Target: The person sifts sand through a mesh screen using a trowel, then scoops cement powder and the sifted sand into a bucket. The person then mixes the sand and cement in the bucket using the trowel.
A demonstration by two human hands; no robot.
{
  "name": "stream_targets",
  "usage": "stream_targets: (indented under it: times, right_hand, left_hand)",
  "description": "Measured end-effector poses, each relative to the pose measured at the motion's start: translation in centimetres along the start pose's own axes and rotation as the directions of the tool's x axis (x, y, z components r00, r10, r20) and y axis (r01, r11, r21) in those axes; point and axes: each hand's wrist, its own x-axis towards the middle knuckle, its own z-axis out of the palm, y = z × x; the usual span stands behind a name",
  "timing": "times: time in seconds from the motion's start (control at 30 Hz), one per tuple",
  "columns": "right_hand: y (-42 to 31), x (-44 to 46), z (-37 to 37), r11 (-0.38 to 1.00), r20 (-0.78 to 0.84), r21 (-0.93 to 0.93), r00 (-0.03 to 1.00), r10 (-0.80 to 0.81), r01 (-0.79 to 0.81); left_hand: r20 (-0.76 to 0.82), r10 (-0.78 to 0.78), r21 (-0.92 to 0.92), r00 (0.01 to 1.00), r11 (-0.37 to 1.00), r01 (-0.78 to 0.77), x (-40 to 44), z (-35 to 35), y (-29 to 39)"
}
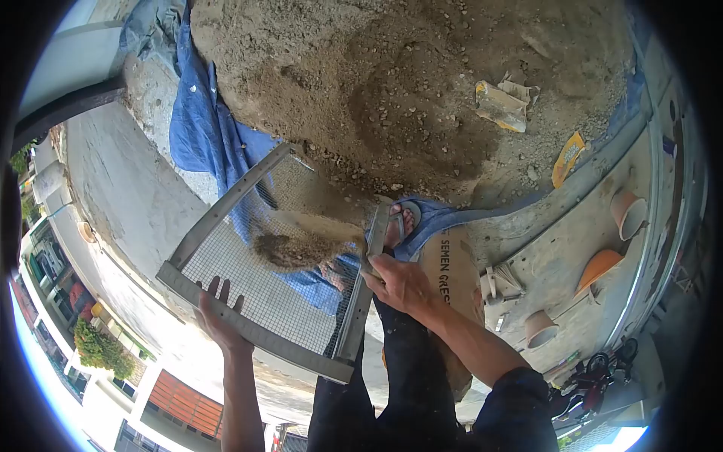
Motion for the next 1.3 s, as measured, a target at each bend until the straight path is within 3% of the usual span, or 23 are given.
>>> stream_targets:
  times: [0.1,0.2,0.27,0.3,0.33,0.37,0.4,0.47,0.57,0.63,0.67,0.7,0.73,0.8,0.83,0.9,0.97,1.03,1.07,1.1,1.13,1.17,1.3]
  right_hand:
    - [0.8,0.3,-2.9,0.997,-0.068,-0.044,0.996,0.064,-0.067]
    - [9.6,3.0,-6.6,0.958,-0.265,-0.183,0.95,0.167,-0.22]
    - [13.4,8.5,-11.5,0.852,-0.195,0.054,0.832,0.52,-0.52]
    - [19.1,10.6,-12.2,0.902,-0.416,-0.138,0.85,0.322,-0.409]
    - [23.8,13.4,-13.6,0.88,-0.497,-0.208,0.821,0.282,-0.428]
    - [27.9,16.2,-15.3,0.836,-0.448,-0.04,0.758,0.475,-0.547]
    - [31.5,18.8,-16.5,0.875,-0.439,-0.077,0.804,0.402,-0.479]
    - [33.2,23.0,-16.3,0.815,-0.467,-0.157,0.769,0.436,-0.558]
    - [34.2,26.7,-12.0,0.851,-0.442,0.049,0.753,0.488,-0.523]
    - [33.0,27.2,-10.3,0.854,-0.307,0.026,0.809,0.501,-0.519]
    - [32.1,27.3,-9.6,0.855,-0.306,0.029,0.81,0.501,-0.518]
    - [31.0,26.8,-8.8,0.802,-0.188,0.257,0.787,0.588,-0.539]
    - [29.9,25.9,-8.4,0.693,-0.057,0.464,0.762,0.645,-0.552]
    - [27.2,24.0,-7.4,0.661,-0.044,0.548,0.772,0.634,-0.512]
    - [25.9,22.8,-7.0,0.622,-0.025,0.626,0.785,0.619,-0.471]
    - [24.8,19.9,-6.0,0.709,-0.094,0.531,0.799,0.593,-0.464]
    - [24.6,16.5,-4.5,0.938,-0.297,0.01,0.895,0.333,-0.346]
    - [17.3,13.0,-4.0,0.977,-0.212,-0.091,0.962,0.169,-0.192]
    - [13.7,11.2,-3.5,0.957,-0.1,-0.146,0.966,0.239,-0.252]
    - [12.6,8.8,-1.0,0.983,-0.182,-0.174,0.983,0.03,-0.062]
    - [10.0,6.8,0.2,0.986,-0.028,-0.146,0.996,0.082,-0.085]
    - [7.2,4.6,1.7,0.981,-0.041,-0.192,0.998,-0.047,0.038]
    - [-3.0,-0.7,2.8,0.997,0.174,-0.066,0.984,-0.031,0.043]
  left_hand:
    - [0.013,-0.017,-0.025,1.0,1.0,0.017,-0.1,0.5,0.4]
    - [-0.017,-0.029,-0.002,0.999,1.0,0.029,-0.6,1.2,1.1]
    - [-0.019,-0.021,0.056,1.0,0.998,0.022,-0.7,1.5,1.6]
    - [-0.03,-0.028,0.065,0.999,0.997,0.03,-0.8,1.7,1.8]
    - [-0.052,-0.028,0.093,0.998,0.995,0.033,-0.9,2.0,2.0]
    - [-0.074,-0.028,0.123,0.997,0.992,0.037,-0.9,2.2,1.9]
    - [-0.064,0.005,0.178,0.998,0.984,0.007,-0.8,1.8,1.4]
    - [-0.044,0.044,0.215,0.998,0.976,-0.033,0.0,0.4,-0.1]
    - [-0.008,0.097,0.279,0.995,0.956,-0.091,0.5,-1.3,-1.4]
    - [0.029,0.129,0.304,0.991,0.944,-0.132,1.0,-2.1,-2.6]
    - [0.104,0.257,0.366,0.961,0.888,-0.277,1.3,-2.6,-3.4]
    - [0.183,0.372,0.418,0.91,0.808,-0.414,1.2,-3.1,-3.5]
    - [0.185,0.372,0.42,0.91,0.807,-0.415,1.2,-2.9,-3.1]
    - [-0.004,0.056,0.219,0.998,0.974,-0.054,1.4,-2.1,-2.0]
    - [0.04,0.112,0.245,0.993,0.962,-0.119,1.3,-2.5,-2.5]
    - [-0.017,-0.006,0.176,1.0,0.984,0.009,1.7,-2.5,-2.4]
    - [-0.03,-0.017,0.119,0.999,0.993,0.02,1.9,-2.8,-2.9]
    - [-0.045,-0.025,0.062,0.999,0.998,0.027,2.5,-3.5,-4.1]
    - [-0.044,-0.015,0.027,0.999,0.999,0.016,2.9,-4.2,-4.8]
    - [-0.042,-0.005,-0.007,0.999,1.0,0.005,3.2,-4.8,-5.5]
    - [-0.032,0.017,-0.024,0.999,1.0,-0.018,3.4,-5.2,-6.0]
    - [-0.027,0.019,-0.034,0.999,0.999,-0.02,3.5,-5.2,-5.9]
    - [-0.02,0.026,-0.052,0.999,0.998,-0.027,3.5,-5.5,-6.0]
